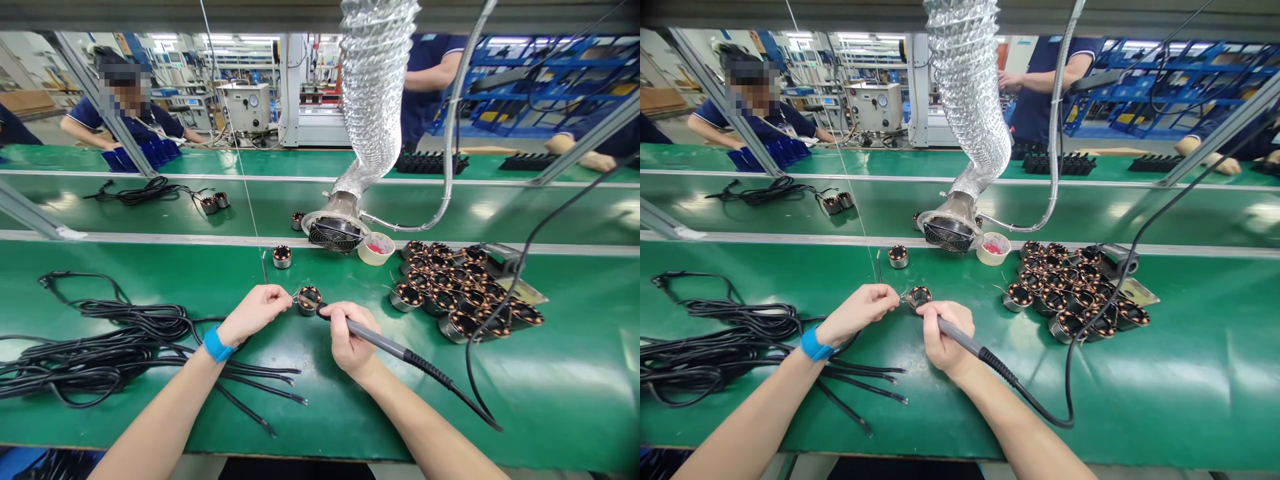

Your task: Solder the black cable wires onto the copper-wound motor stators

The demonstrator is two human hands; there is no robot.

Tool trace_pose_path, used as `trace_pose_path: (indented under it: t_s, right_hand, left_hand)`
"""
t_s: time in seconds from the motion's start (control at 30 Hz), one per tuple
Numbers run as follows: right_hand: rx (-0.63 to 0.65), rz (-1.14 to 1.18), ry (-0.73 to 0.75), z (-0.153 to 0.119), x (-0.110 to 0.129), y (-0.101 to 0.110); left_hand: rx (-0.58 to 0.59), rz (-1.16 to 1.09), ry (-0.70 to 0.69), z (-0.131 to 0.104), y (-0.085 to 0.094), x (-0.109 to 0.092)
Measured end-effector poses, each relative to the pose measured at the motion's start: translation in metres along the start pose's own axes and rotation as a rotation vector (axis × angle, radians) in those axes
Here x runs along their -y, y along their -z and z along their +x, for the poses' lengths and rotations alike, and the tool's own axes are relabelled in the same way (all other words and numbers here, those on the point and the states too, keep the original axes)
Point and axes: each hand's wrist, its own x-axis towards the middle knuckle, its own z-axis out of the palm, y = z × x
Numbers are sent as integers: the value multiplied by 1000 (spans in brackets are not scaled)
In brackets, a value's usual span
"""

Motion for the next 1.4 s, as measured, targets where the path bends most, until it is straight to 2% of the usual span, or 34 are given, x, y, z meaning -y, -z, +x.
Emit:
trace_pose_path:
  t_s: [0.9,1.1,1.23,1.4]
  right_hand:
    - [-26,-45,3,3,1,3]
    - [-53,-20,33,8,4,7]
    - [-72,-16,89,13,3,11]
    - [-109,-5,182,14,-5,14]
  left_hand:
    - [-4,-16,-10,0,0,1]
    - [-27,109,-56,0,3,2]
    - [-127,272,-160,1,10,1]
    - [-399,266,-329,11,37,-6]
